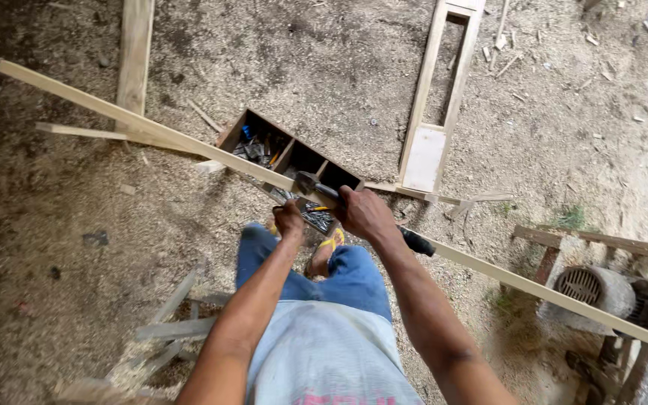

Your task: The person sits on the ground assembling a wooden frame, taking nails from a compartment box and hammering them into the wood joints using a claw hammer. They reposition the frame, hold pieces steady, and continue driving nails along the rails, at one point carrying a strip of wood across the workshop.

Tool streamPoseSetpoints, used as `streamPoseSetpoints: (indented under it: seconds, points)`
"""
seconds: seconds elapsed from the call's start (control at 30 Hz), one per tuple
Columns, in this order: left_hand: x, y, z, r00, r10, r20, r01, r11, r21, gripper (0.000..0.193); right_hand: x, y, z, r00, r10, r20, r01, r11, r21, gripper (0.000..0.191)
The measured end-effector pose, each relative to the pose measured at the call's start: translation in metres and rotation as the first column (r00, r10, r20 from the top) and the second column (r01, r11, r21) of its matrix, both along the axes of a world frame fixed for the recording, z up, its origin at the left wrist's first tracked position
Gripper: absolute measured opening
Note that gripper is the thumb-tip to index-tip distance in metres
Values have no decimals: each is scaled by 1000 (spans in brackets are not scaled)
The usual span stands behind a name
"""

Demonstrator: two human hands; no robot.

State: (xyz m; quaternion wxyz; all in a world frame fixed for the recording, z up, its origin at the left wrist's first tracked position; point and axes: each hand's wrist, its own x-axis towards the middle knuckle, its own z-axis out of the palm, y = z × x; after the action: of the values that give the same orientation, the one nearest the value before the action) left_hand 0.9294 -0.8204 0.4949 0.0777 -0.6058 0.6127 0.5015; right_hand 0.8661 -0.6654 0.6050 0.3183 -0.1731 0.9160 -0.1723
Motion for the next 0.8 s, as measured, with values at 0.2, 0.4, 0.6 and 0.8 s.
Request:
streamPoseSetpoints:
  seconds: [0.2, 0.4, 0.6, 0.8]
  points:
    - [-20, -4, -45, 1000, 24, -19, -23, 997, 75, 55, -13, -18, -43, 1000, 4, -17, -3, 999, 33, 33]
    - [-38, -39, -101, 997, -83, -10, 83, 989, 124, 54, -26, -59, -89, 998, -3, -55, 8, 997, 80, 30]
    - [-61, -67, -180, 984, -174, -48, 179, 975, 135, 54, -43, -89, -144, 999, -16, -31, 20, 987, 158, 30]
    - [-80, -77, -290, 945, -282, -167, 302, 947, 109, 53, -52, -97, -222, 998, 29, -63, -13, 970, 244, 29]
